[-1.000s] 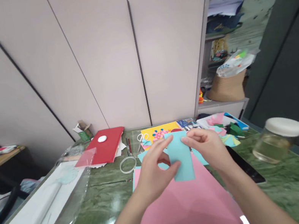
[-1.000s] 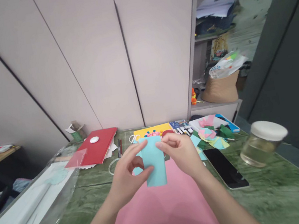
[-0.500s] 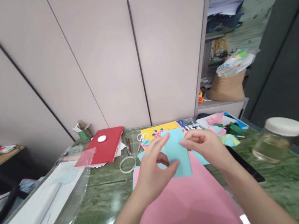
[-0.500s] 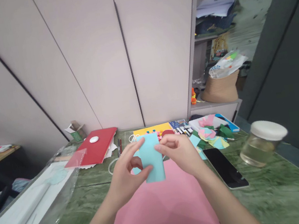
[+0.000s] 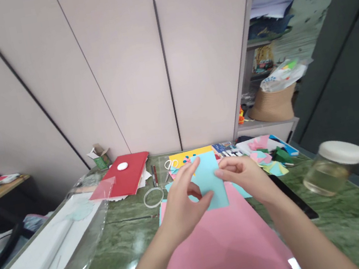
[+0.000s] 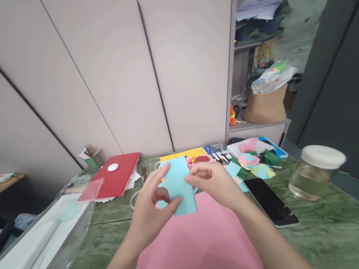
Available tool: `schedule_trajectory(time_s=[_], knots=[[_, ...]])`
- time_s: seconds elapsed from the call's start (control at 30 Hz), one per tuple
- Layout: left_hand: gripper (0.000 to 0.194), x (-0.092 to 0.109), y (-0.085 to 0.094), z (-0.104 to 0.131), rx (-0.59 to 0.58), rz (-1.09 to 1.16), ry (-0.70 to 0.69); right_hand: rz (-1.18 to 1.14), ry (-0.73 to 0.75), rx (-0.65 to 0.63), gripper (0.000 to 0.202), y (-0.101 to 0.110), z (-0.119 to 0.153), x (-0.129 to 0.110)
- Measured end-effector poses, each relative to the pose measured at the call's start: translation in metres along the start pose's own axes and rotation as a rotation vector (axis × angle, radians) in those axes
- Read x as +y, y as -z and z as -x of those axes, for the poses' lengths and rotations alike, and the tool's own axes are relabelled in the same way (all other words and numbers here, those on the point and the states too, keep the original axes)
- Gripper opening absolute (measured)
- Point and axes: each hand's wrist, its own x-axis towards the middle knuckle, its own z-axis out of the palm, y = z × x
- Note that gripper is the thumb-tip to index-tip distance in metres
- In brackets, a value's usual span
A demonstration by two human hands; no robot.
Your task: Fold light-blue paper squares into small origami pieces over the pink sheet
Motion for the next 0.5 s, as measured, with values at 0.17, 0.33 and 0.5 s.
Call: schedule_trajectory(time_s=[0.17, 0.33, 0.5], knots=[[0.072, 0.0, 0.001, 0.0, -0.025, 0.007, 0.004, -0.01, -0.009, -0.011, 0.021, 0.001, -0.001, 0.002], [0.074, -0.002, 0.001, 0.0, -0.027, -0.003, 0.022, 0.009, 0.005, 0.033, 0.021, -0.001, 0.0, 0.006], [0.076, -0.003, 0.0, -0.001, -0.025, -0.025, 0.008, 0.075, 0.039, 0.169, 0.018, -0.005, 0.0, 0.01]])
